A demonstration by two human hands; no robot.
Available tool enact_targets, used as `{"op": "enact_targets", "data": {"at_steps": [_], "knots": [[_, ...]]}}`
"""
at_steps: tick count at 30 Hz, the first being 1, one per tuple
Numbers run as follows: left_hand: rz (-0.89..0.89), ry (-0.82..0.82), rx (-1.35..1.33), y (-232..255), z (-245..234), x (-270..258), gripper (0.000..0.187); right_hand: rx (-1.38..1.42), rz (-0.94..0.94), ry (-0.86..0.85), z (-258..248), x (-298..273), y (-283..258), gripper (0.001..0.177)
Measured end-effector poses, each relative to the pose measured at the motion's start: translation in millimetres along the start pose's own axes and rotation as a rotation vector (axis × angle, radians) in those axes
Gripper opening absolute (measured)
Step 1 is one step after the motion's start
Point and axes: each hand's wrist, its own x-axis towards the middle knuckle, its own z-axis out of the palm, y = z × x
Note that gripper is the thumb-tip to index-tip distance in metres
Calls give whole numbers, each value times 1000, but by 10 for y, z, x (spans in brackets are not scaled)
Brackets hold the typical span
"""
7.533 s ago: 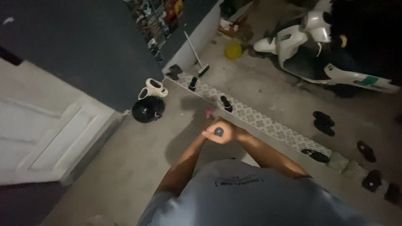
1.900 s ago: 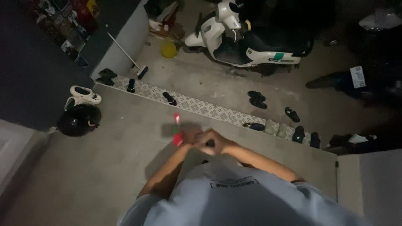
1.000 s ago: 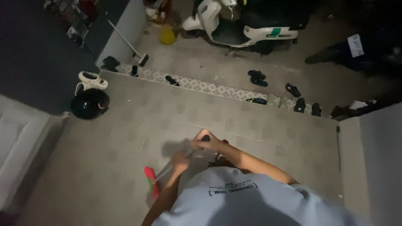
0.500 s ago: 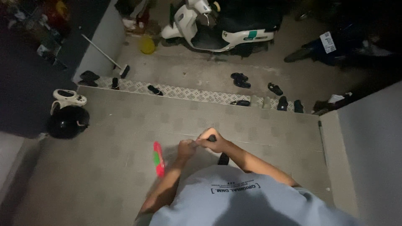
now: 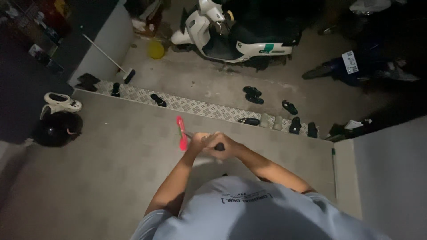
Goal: The person is sweeping the tiled floor using a long-handled broom.
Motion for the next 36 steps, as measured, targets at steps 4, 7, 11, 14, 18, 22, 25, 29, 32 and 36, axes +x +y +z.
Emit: {"op": "enact_targets", "data": {"at_steps": [4, 7, 11, 14, 18, 22, 25, 29, 32, 36], "knots": [[-53, 75, 346, 485, 108, 225, 31, 64, 50, 30, -447, 36, -270, 34], [-20, 182, 400, 978, 220, 285, 25, 170, 52, 46, -714, -20, -313, 41], [-113, 301, 567, 651, 568, 8, 24, 250, 102, -96, -862, -77, -192, 39], [-202, 290, 526, 373, 693, -48, 22, 259, 175, -139, -811, -153, -119, 37], [-231, 163, 585, -446, 871, 62, 35, 85, 286, -142, -783, -406, 232, 41], [-311, 132, 390, 125, 644, 434, 42, -131, -146, 67, -724, -251, 205, 29], [-353, 133, 210, 234, 341, 659, 45, 31, 134, -142, -747, 97, -83, 19], [-295, 72, 383, 260, 206, 469, 38, -26, 139, -157, -688, 261, -140, 19], [-246, 35, 520, 228, -155, 354, 34, 33, 133, -167, -622, 430, 26, 31], [-475, 113, 579, 470, -635, -33, 27, 185, -93, 21, -326, 725, 169, 34]]}}
